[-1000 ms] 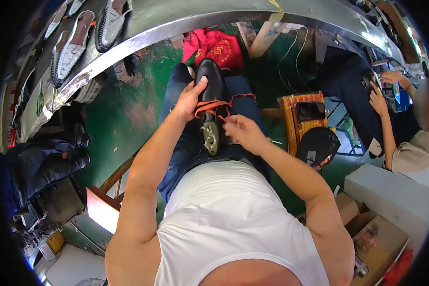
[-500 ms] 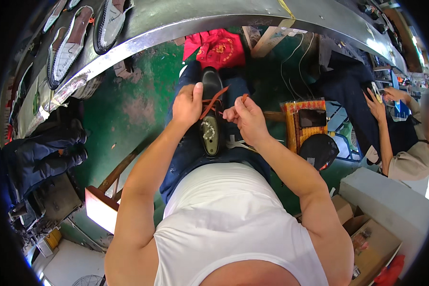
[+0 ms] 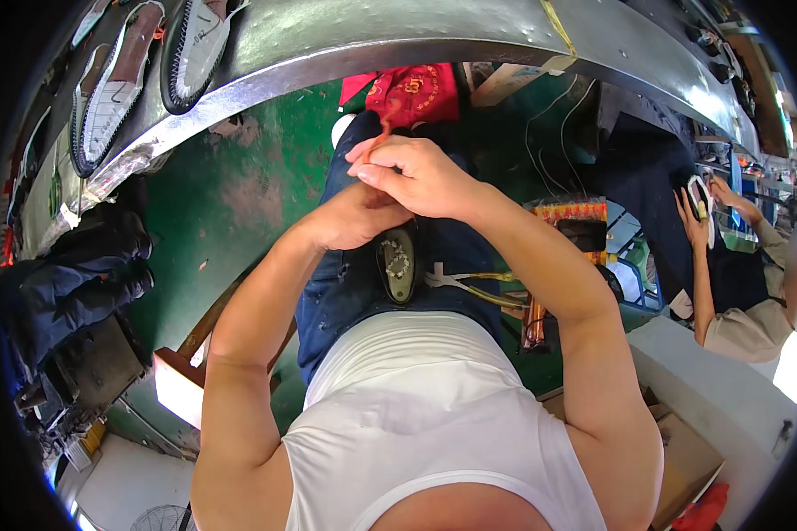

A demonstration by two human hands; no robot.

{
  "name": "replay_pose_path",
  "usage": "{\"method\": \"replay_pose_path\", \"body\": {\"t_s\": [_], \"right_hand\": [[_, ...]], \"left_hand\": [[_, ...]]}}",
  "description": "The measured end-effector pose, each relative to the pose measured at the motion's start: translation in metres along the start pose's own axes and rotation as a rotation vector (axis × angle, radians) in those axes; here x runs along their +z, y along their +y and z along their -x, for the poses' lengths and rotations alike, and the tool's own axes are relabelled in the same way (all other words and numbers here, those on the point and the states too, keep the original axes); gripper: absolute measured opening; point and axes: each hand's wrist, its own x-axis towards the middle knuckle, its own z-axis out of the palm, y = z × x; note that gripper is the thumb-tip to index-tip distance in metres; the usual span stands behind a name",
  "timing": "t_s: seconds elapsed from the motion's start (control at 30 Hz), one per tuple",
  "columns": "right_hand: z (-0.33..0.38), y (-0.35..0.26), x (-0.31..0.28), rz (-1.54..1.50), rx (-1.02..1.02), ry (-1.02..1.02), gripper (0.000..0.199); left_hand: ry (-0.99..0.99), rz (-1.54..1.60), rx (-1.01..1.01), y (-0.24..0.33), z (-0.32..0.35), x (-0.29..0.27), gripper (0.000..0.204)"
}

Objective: Using pliers to pull and secure shoe uppers over lasts on a conveyor belt.

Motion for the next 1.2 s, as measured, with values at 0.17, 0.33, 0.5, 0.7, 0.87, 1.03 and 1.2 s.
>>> {"method": "replay_pose_path", "body": {"t_s": [0.17,0.33,0.5,0.7,0.87,1.03,1.2], "right_hand": [[0.005,0.010,-0.025,-0.447,0.662,-0.159,0.035],[0.031,0.043,-0.025,-0.750,0.840,-0.166,0.027],[0.030,0.053,-0.023,-0.593,0.605,-0.247,0.020],[0.044,0.025,-0.041,-0.079,0.443,-0.168,0.013],[0.054,0.025,-0.040,-0.128,0.479,-0.145,0.012],[0.051,0.015,-0.039,-0.625,0.469,-0.068,0.013],[0.070,0.039,-0.055,-0.975,0.678,-0.181,0.011]], "left_hand": [[-0.199,0.209,-0.078,-0.005,-0.010,-0.016,0.012],[-0.007,-0.859,0.794,0.006,-0.019,-0.023,0.016],[0.215,-0.974,1.023,-0.003,-0.021,-0.020,0.023],[0.232,0.173,-0.452,-0.028,0.019,-0.033,0.017],[0.634,-0.611,-0.038,-0.033,0.038,-0.021,0.021],[0.275,-1.086,0.696,-0.017,0.012,-0.021,0.016],[0.044,-0.154,0.060,-0.037,0.018,-0.040,0.012]]}}
